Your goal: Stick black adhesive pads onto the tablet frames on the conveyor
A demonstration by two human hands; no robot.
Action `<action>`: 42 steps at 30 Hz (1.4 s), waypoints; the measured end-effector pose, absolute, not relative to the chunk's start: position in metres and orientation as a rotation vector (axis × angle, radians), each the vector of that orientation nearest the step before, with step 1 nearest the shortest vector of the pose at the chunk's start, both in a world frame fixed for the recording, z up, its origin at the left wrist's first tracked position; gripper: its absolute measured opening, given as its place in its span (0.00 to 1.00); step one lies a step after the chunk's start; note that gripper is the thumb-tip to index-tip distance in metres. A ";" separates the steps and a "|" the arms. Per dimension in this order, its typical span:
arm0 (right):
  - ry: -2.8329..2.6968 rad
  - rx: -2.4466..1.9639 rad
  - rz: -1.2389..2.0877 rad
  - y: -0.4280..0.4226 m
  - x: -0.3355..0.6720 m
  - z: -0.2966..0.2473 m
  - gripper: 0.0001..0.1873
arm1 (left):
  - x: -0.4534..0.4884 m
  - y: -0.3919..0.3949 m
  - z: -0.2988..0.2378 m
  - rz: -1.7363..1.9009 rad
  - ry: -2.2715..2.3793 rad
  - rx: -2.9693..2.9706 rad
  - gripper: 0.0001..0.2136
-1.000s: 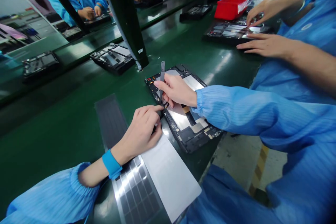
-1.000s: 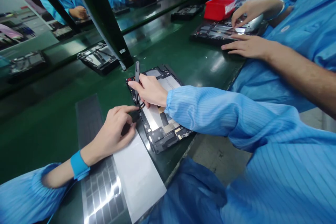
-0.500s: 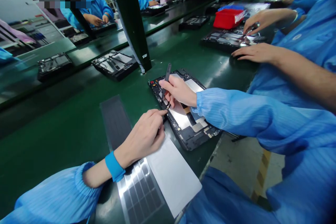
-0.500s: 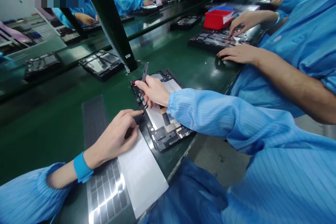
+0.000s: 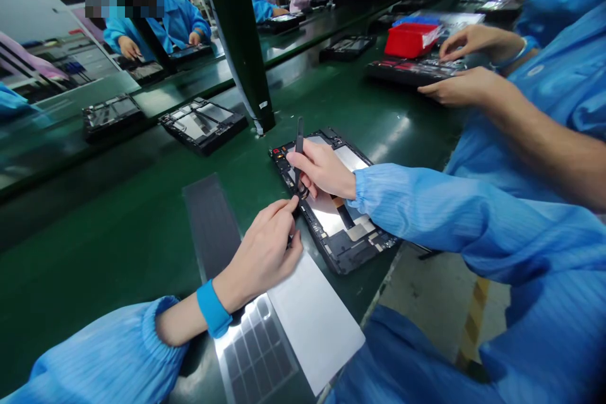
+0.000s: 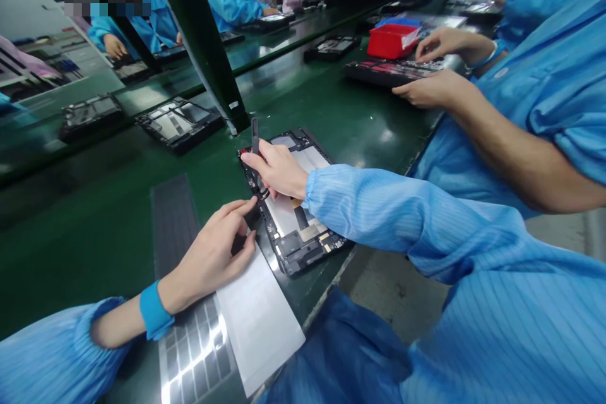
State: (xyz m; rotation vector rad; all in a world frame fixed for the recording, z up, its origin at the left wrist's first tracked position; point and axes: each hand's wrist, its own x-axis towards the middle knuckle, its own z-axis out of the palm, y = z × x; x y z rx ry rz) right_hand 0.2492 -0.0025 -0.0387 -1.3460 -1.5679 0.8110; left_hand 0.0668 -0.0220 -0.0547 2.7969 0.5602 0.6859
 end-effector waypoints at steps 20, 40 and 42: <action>-1.557 -1.337 0.860 0.001 0.252 -0.042 0.09 | 0.069 -0.020 -0.056 0.720 0.506 2.786 0.06; -1.247 -1.295 0.940 0.010 0.248 -0.046 0.13 | 0.072 -0.024 -0.061 0.651 0.658 2.574 0.07; -1.216 -1.315 0.942 0.012 0.250 -0.042 0.13 | 0.074 -0.034 -0.059 0.646 0.661 2.471 0.06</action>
